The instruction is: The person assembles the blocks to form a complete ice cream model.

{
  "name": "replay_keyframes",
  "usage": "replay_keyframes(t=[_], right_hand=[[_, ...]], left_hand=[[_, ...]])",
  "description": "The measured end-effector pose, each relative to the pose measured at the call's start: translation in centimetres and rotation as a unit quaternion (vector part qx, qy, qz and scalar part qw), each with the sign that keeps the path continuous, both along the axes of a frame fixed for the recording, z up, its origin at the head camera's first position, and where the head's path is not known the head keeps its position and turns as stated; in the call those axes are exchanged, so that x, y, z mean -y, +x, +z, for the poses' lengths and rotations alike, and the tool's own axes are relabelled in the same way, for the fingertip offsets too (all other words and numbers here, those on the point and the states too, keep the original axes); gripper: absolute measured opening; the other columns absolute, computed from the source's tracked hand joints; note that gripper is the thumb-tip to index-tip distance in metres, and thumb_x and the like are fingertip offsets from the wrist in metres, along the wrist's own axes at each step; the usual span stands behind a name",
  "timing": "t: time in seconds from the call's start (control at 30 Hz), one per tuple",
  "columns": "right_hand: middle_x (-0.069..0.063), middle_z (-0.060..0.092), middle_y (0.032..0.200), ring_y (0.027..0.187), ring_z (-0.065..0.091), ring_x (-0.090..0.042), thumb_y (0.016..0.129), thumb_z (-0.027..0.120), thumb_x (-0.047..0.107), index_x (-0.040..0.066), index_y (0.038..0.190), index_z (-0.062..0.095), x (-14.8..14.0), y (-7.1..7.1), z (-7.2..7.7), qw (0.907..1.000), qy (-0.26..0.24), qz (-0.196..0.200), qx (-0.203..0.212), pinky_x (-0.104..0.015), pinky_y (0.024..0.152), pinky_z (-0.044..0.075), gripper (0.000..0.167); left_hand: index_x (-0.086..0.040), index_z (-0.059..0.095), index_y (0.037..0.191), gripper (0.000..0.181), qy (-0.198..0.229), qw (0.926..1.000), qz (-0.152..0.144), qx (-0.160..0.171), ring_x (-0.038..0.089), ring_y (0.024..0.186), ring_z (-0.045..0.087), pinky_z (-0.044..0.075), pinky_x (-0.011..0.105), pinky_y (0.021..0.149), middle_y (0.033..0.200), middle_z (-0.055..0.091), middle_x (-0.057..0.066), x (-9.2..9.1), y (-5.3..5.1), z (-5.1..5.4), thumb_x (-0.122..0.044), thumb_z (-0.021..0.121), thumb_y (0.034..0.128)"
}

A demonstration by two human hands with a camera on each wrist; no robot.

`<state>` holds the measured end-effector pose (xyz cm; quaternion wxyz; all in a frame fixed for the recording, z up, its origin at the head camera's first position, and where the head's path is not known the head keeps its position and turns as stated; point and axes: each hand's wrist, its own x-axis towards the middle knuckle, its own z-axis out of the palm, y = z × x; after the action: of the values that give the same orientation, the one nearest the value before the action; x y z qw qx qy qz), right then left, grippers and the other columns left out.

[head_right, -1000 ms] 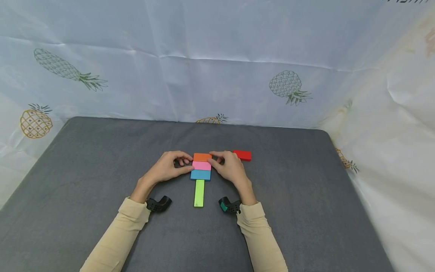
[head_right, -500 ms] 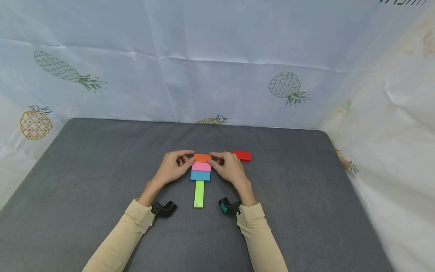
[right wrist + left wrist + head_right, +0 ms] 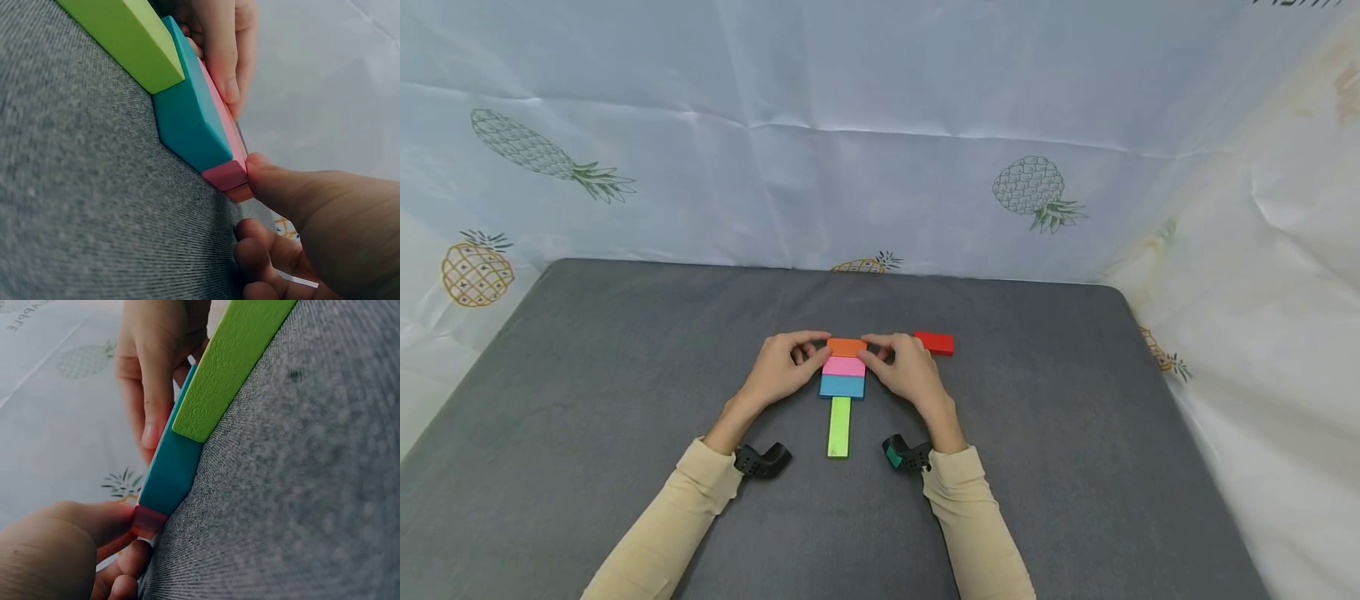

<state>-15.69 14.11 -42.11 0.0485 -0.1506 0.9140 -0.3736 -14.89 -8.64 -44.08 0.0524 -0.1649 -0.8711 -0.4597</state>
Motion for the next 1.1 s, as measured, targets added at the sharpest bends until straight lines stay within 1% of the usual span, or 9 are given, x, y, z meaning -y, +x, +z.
replay_keyframes(t=[0.2,0.43,0.7,1.1], right_hand=[[-0.008,0.065,0.075,0.045,0.039,-0.010,0.096,0.074,0.023,0.007,0.129,0.072,-0.11,-0.01,0.06,1.0000,-0.002,0.009,0.003,-0.021,0.046,0.028,0.037],[-0.007,0.065,0.076,0.045,0.040,-0.010,0.095,0.075,0.022,0.006,0.128,0.072,-0.22,0.07,0.25,0.9998,-0.006,0.019,0.006,-0.022,0.047,0.030,0.036],[-0.007,0.066,0.076,0.046,0.041,-0.010,0.094,0.075,0.021,0.005,0.126,0.072,-0.28,0.13,0.44,0.9995,-0.007,0.027,0.012,-0.022,0.047,0.032,0.036],[-0.008,0.066,0.077,0.045,0.041,-0.009,0.094,0.075,0.020,0.004,0.126,0.072,-0.49,0.20,0.69,0.9990,-0.013,0.036,0.023,-0.022,0.047,0.034,0.036]], left_hand=[[0.000,0.075,0.116,0.027,0.004,0.9999,-0.010,-0.005,0.005,0.059,0.050,0.039,0.021,0.054,0.079,0.072,0.010,0.10,0.10,0.09,-0.016,0.072,0.0952],[0.000,0.075,0.115,0.026,0.004,0.9998,-0.018,-0.006,0.006,0.059,0.051,0.040,0.022,0.055,0.078,0.071,0.010,0.25,0.07,0.03,-0.015,0.073,0.0942],[-0.001,0.076,0.114,0.025,0.001,0.9997,-0.023,0.005,0.007,0.058,0.051,0.041,0.021,0.056,0.079,0.072,0.010,0.39,0.03,-0.05,-0.016,0.072,0.0945],[-0.001,0.076,0.112,0.023,0.004,0.9994,-0.032,0.008,0.006,0.059,0.051,0.041,0.021,0.057,0.079,0.072,0.009,0.49,-0.04,-0.03,-0.015,0.073,0.0939]])
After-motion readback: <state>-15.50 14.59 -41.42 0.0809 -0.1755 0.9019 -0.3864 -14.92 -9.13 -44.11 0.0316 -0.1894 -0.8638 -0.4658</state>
